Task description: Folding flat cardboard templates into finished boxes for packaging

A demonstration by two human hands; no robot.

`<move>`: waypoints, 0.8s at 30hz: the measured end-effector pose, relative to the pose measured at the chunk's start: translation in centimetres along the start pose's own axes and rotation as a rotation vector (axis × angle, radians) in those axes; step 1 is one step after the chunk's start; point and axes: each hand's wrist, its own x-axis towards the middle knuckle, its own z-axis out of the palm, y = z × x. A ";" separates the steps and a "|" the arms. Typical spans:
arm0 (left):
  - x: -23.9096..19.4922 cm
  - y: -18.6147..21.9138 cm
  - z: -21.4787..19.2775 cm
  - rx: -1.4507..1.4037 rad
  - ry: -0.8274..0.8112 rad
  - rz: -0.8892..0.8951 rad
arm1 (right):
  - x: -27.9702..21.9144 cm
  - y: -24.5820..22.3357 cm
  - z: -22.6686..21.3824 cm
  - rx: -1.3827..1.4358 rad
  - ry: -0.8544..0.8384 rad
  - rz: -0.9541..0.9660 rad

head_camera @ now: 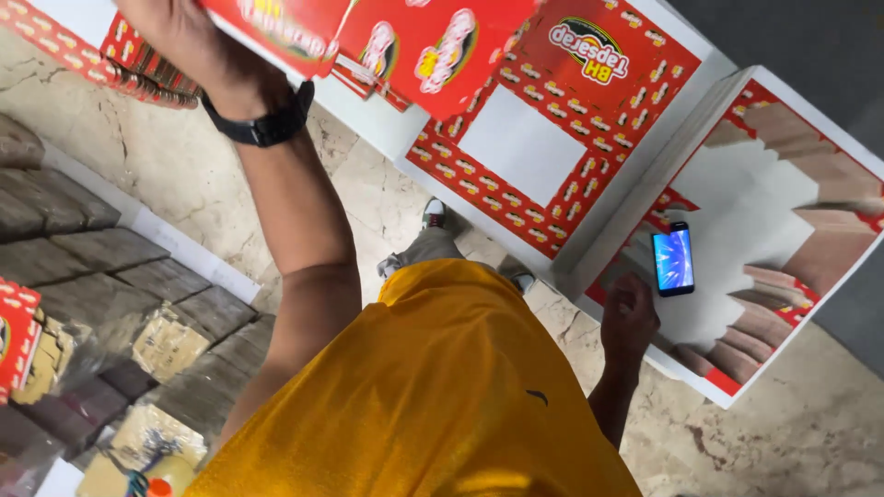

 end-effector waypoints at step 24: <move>-2.7 -26.6 -16.6 1.261 -0.571 -1.247 | 1.6 -1.4 16.4 0.037 -0.340 0.627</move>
